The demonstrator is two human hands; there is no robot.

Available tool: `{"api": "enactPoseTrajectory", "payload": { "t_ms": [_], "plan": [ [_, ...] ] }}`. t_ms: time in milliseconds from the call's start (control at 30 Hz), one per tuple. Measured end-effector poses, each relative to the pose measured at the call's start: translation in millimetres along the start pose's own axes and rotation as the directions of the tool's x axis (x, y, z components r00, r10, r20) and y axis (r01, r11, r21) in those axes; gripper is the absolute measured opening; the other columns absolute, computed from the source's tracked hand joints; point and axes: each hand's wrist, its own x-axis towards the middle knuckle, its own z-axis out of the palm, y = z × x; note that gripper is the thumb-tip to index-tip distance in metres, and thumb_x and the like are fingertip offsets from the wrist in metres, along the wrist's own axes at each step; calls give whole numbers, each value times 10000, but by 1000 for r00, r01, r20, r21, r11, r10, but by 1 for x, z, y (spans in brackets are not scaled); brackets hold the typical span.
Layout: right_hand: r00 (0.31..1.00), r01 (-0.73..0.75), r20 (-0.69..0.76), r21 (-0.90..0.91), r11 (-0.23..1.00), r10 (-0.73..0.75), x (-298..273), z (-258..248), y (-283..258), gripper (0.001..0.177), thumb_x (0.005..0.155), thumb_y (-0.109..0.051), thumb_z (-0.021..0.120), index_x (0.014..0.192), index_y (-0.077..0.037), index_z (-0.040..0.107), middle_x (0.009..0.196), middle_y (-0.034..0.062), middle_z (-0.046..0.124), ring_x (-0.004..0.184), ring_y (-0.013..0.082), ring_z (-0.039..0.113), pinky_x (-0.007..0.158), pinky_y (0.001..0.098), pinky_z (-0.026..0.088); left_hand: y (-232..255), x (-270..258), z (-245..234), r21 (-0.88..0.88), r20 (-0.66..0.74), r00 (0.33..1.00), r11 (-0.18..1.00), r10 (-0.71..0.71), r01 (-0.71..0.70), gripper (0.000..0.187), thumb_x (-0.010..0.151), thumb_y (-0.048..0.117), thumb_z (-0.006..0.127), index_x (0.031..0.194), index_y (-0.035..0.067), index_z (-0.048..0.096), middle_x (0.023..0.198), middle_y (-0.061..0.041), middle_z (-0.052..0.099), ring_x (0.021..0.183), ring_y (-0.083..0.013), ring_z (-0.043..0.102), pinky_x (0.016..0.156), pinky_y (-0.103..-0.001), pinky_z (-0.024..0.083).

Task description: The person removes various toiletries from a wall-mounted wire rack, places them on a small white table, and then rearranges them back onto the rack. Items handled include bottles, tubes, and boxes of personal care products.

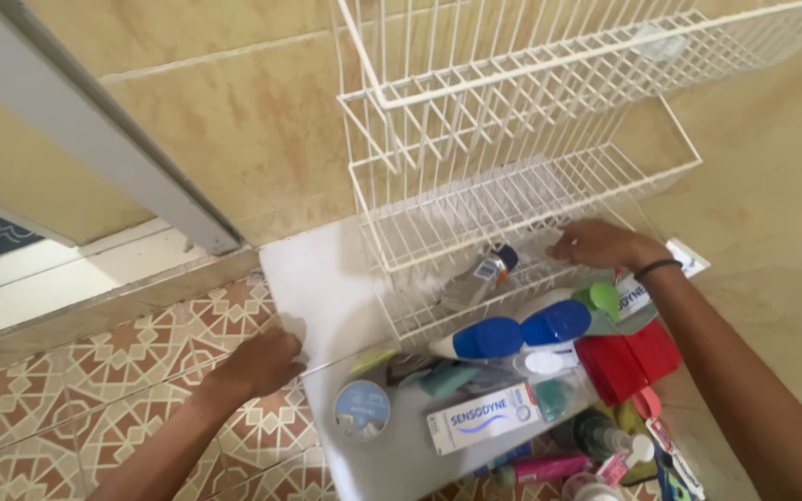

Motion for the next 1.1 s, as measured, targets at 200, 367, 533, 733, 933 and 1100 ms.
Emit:
{"api": "enactPoseTrajectory", "payload": {
  "t_ms": [200,367,533,733,933,1100],
  "plan": [
    [993,20,115,-156,988,-2,36,24,10,625,873,-609,592,1205,-98,731,1167,172,746,1079,342,707,973,414,538,-11,7,6,13,50,997,998,-54,53,256,866,292,732,999,74,717,1103,-162,676,1089,-346,657,932,-457,540],
    [959,80,282,-324,943,15,53,34,-14,717,847,-704,536,1195,-111,738,1174,166,741,1103,353,700,996,430,526,-8,9,1,57,-1,1000,998,-25,25,254,891,292,717,990,59,698,1093,-166,652,1062,-344,661,921,-448,546],
    [953,74,297,-412,908,57,52,32,-28,791,838,-776,574,1222,-95,688,1183,161,719,1131,342,695,987,433,544,0,1,-10,25,-136,990,999,46,-43,190,888,211,677,987,51,699,1030,-140,685,1000,-338,685,858,-446,572],
    [945,88,321,-435,896,63,47,24,-34,789,832,-779,547,1207,-107,722,1178,143,753,1100,327,724,963,437,556,3,-11,-13,-23,-155,988,999,29,-33,181,887,189,667,987,44,704,1000,-145,695,946,-352,703,819,-463,581],
    [947,25,310,-347,938,89,44,19,-36,725,807,-743,608,1269,-189,685,1258,94,696,1170,305,667,1023,457,501,5,-17,-10,1,-157,987,999,34,-35,170,908,193,655,984,49,701,984,-162,687,938,-376,697,814,-484,572],
    [979,66,203,-354,933,8,32,2,-18,669,840,-715,593,1238,-197,736,1230,97,724,1140,316,682,1015,436,511,6,-16,-8,44,-128,990,998,60,-55,184,875,193,674,983,44,677,997,-149,685,943,-361,699,809,-467,583]
  ]
}}
